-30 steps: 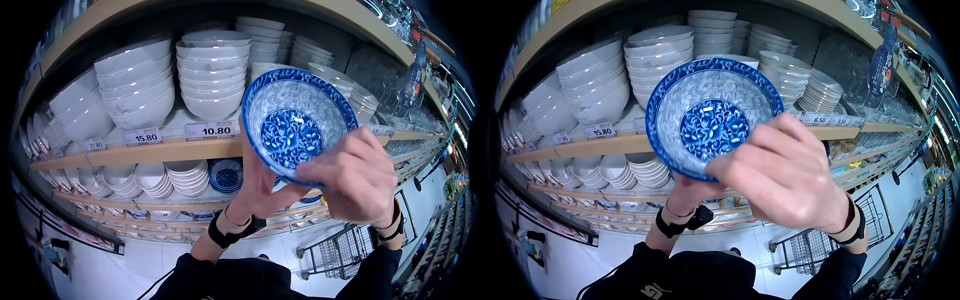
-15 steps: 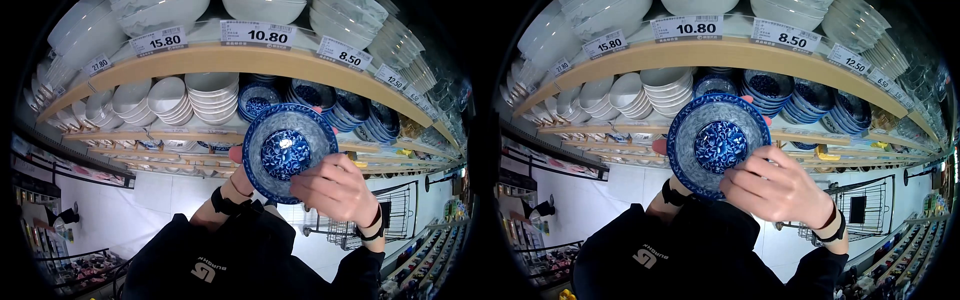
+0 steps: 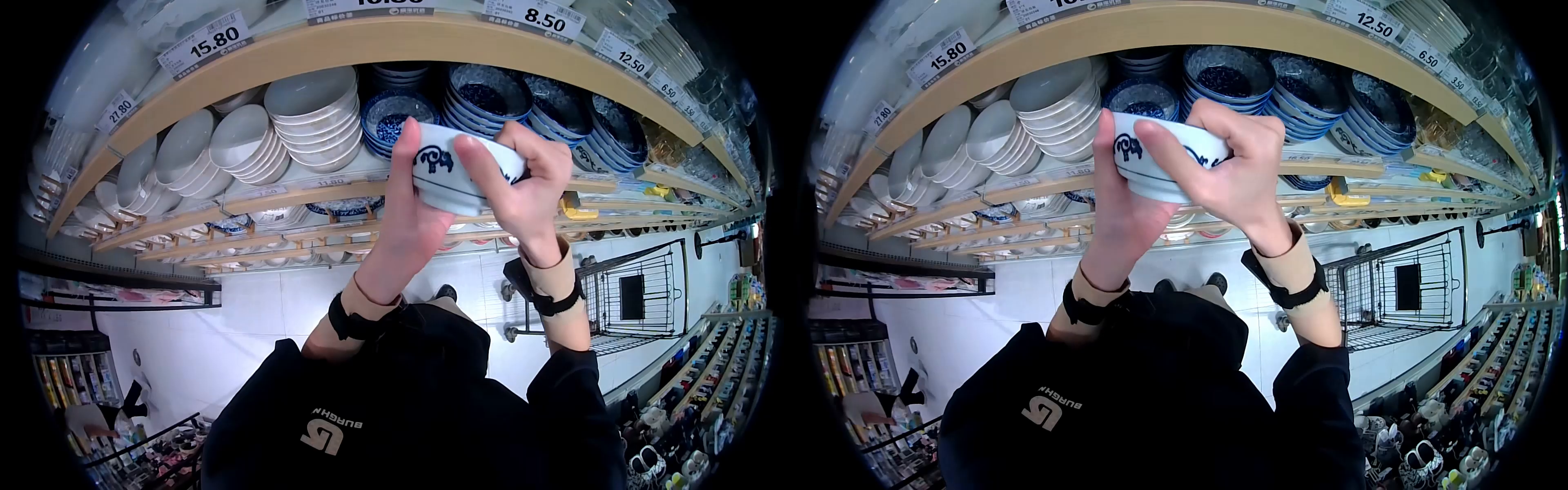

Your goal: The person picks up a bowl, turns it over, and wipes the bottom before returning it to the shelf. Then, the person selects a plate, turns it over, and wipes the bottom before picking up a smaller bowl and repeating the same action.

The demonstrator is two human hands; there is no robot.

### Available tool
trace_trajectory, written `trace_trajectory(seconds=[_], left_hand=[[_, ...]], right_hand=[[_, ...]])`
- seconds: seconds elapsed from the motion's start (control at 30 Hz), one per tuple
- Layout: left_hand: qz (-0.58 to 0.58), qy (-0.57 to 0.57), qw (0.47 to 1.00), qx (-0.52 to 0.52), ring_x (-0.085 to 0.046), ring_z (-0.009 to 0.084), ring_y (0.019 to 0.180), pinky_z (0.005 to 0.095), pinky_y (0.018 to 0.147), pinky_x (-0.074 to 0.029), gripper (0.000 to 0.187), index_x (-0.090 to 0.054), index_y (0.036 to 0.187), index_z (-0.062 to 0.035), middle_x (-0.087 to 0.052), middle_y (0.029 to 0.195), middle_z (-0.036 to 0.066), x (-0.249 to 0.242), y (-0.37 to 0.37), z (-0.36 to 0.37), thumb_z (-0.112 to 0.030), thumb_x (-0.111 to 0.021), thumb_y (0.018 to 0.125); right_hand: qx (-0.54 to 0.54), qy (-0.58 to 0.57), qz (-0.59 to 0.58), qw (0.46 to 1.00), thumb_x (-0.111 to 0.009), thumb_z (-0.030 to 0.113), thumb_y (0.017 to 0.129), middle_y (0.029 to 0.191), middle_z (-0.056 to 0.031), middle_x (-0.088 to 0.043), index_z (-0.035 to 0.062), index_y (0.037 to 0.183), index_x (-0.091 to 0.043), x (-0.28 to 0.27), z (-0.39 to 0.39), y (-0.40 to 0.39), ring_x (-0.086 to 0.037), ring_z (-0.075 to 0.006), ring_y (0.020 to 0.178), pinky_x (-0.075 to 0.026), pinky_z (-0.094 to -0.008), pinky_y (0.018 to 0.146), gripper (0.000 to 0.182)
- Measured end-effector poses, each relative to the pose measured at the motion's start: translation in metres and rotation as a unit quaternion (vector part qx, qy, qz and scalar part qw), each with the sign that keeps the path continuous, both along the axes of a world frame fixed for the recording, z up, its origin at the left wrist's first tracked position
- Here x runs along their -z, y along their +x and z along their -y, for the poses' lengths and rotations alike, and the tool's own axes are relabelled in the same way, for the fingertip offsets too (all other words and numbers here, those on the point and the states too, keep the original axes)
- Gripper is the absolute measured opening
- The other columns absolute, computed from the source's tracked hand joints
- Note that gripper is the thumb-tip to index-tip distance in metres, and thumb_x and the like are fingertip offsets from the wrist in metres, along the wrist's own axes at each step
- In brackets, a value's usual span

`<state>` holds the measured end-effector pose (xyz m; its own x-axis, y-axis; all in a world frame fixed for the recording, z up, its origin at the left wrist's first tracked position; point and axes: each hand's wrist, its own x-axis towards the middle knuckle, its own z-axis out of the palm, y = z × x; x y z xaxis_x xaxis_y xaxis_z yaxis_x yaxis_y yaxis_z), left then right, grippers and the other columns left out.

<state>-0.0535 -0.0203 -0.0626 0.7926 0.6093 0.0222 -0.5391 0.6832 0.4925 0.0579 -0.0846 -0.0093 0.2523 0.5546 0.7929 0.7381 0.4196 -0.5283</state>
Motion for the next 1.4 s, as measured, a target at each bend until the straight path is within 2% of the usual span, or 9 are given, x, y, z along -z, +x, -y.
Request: trace_trajectory(seconds=[0.17, 0.3, 0.47, 0.87, 1.0, 1.13, 1.23, 1.33, 1.4], left_hand=[[-0.074, 0.017, 0.983, -0.166, -0.061, 0.0192, 0.112, 0.0359, 0.096, -0.047, 0.046, -0.056, 0.122, -0.0104, -0.064, 0.117, 0.004, -0.008, 0.005, 0.007, -0.049, -0.052, 0.097], [-0.062, 0.061, 0.947, -0.308, -0.059, 0.015, 0.101, 0.0314, 0.088, -0.048, 0.057, -0.046, 0.128, -0.0063, -0.06, 0.107, 0.007, 0.003, 0.014, 0.002, -0.036, -0.071, 0.086], [-0.104, 0.201, 0.863, -0.451, -0.059, 0.0214, 0.108, 0.032, 0.091, -0.05, 0.058, -0.043, 0.135, -0.0035, -0.056, 0.118, 0.013, 0.009, 0.019, 0.002, -0.028, -0.069, 0.089], [-0.109, 0.343, 0.813, -0.458, -0.057, 0.0221, 0.111, 0.0345, 0.097, -0.046, 0.069, -0.04, 0.138, 0.0014, -0.052, 0.127, 0.016, 0.019, 0.016, -0.003, -0.032, -0.074, 0.088], [-0.099, 0.259, 0.87, -0.408, -0.046, 0.0208, 0.127, 0.0363, 0.11, -0.033, 0.065, -0.042, 0.139, -0.0035, -0.051, 0.134, 0.01, 0.014, 0.016, 0.004, -0.052, -0.053, 0.097], [0.025, 0.053, 0.983, -0.177, -0.046, 0.0218, 0.129, 0.0412, 0.111, -0.033, 0.071, -0.04, 0.142, -0.0092, -0.051, 0.136, 0.007, 0.007, -0.005, 0.015, -0.066, -0.039, 0.098], [0.093, -0.017, 0.995, -0.037, -0.05, 0.0216, 0.128, 0.0415, 0.11, -0.038, 0.072, -0.044, 0.139, -0.0117, -0.053, 0.137, 0.005, 0.012, -0.018, 0.007, -0.069, -0.038, 0.096], [0.205, -0.055, 0.977, 0.035, -0.055, 0.0204, 0.123, 0.0389, 0.104, -0.044, 0.069, -0.049, 0.135, -0.0109, -0.058, 0.132, 0.004, 0.026, -0.017, -0.003, -0.067, -0.045, 0.095], [0.086, -0.016, 0.995, -0.046, -0.058, 0.019, 0.118, 0.0361, 0.1, -0.047, 0.068, -0.048, 0.136, -0.0104, -0.059, 0.13, 0.003, 0.021, -0.013, 0.002, -0.064, -0.049, 0.094]], right_hand=[[-0.051, -0.006, -0.291, 0.955, -0.077, 0.019, 0.087, 0.055, 0.0057, -0.05, 0.0029, 0.059, -0.057, 0.017, -0.015, -0.006, -0.04, -0.0001, 0.054, -0.028, -0.0194, 0.049, 0.038], [-0.129, 0.0, -0.566, 0.814, -0.066, 0.021, 0.095, 0.085, -0.0019, -0.068, 0.0035, 0.092, -0.069, 0.028, -0.03, -0.019, -0.063, -0.0084, 0.074, -0.048, -0.0233, 0.066, 0.018], [-0.156, -0.005, -0.653, 0.741, -0.058, 0.026, 0.098, 0.104, -0.0063, -0.07, 0.0032, 0.115, -0.064, 0.034, -0.038, -0.024, -0.067, -0.0166, 0.094, -0.054, -0.0311, 0.082, 0.029], [-0.186, -0.004, -0.684, 0.705, -0.059, 0.026, 0.098, 0.098, -0.0054, -0.07, 0.0049, 0.108, -0.066, 0.042, -0.045, -0.018, -0.067, -0.0167, 0.089, -0.054, -0.0302, 0.08, 0.024], [-0.087, 0.051, -0.603, 0.791, -0.063, 0.023, 0.097, 0.087, -0.0029, -0.068, 0.0041, 0.092, -0.067, 0.021, -0.041, -0.034, -0.063, -0.0108, 0.078, -0.05, -0.026, 0.07, 0.02], [0.031, 0.077, -0.186, 0.979, -0.075, 0.021, 0.089, 0.062, 0.0021, -0.055, 0.004, 0.061, -0.051, 0.03, -0.024, -0.026, -0.04, -0.002, 0.06, -0.027, -0.0201, 0.055, 0.041], [0.046, 0.214, 0.112, 0.969, -0.078, 0.016, 0.079, 0.052, -0.0034, -0.046, 0.0013, 0.061, -0.052, 0.028, -0.029, -0.02, -0.042, -0.0122, 0.044, -0.031, -0.025, 0.044, 0.035], [-0.001, 0.196, 0.199, 0.96, -0.076, 0.014, 0.078, 0.052, -0.0056, -0.045, -0.0008, 0.063, -0.054, 0.028, -0.025, -0.02, -0.045, -0.0178, 0.042, -0.034, -0.0262, 0.043, 0.03], [0.007, 0.168, 0.16, 0.973, -0.075, 0.013, 0.079, 0.052, -0.0061, -0.046, -0.0017, 0.063, -0.055, 0.029, -0.025, -0.018, -0.044, -0.0174, 0.042, -0.033, -0.0259, 0.044, 0.029]])
